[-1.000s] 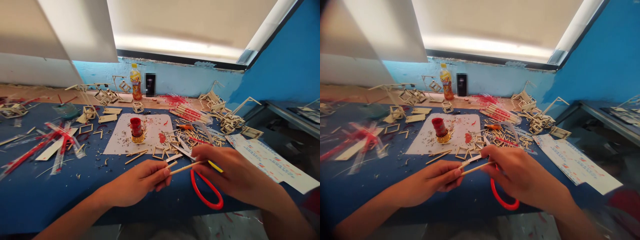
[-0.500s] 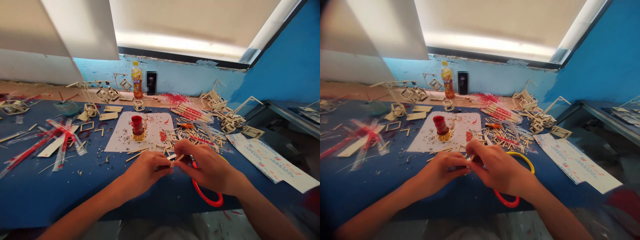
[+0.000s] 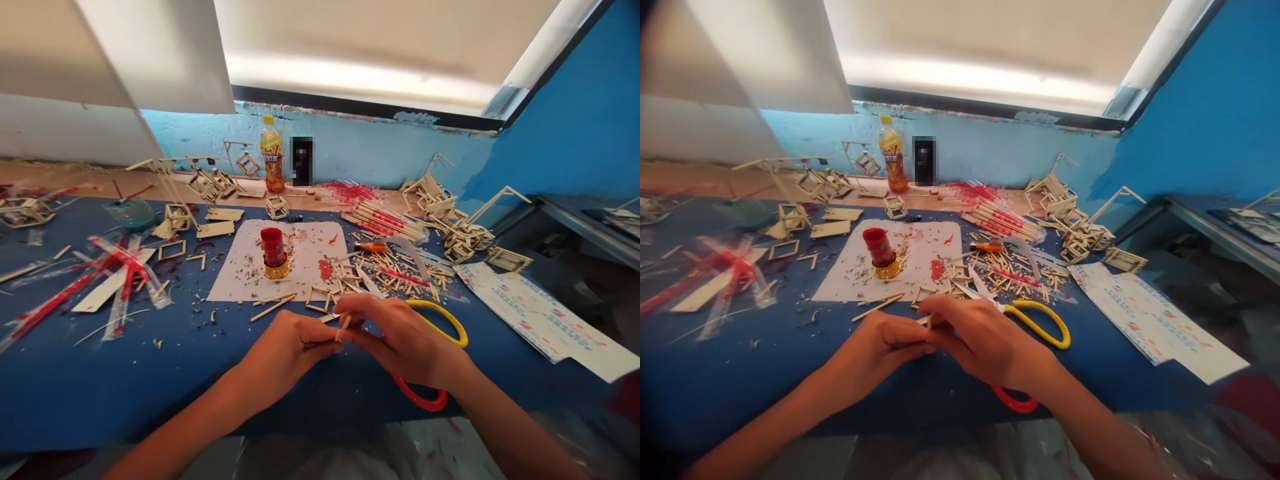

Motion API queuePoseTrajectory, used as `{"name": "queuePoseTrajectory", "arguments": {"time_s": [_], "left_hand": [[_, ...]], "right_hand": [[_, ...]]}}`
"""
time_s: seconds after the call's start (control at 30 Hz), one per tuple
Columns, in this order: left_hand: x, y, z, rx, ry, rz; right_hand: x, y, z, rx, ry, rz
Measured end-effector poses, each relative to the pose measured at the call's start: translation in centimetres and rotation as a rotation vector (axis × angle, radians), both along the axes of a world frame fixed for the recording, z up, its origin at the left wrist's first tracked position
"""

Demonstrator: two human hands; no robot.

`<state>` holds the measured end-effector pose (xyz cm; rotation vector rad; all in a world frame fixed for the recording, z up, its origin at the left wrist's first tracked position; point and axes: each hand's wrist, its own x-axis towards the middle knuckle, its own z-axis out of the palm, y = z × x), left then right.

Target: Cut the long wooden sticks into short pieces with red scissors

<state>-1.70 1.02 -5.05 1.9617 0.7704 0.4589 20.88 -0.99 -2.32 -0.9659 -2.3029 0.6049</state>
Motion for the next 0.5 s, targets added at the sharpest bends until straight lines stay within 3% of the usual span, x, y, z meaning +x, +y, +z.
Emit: {"name": "queuePoseTrajectory", "arguments": {"time_s": [0.17,0.4,0.5], "left_hand": [[-0.1,-0.2,0.0,0.030,-0.025,-0.019],[0.4,-0.5,-0.6,0.063,-0.049,0.033],[0.5,-0.9,-0.3,0.042,-0.089,0.103]], "right_hand": [[0.4,0.2,-1.4,0.137,0.047,0.056],[-0.2,-0.3,-1.6,0.023,0.092,-0.111],[0.5,-1.4,-0.9,-0.010,-0.071,-0.261]]}}
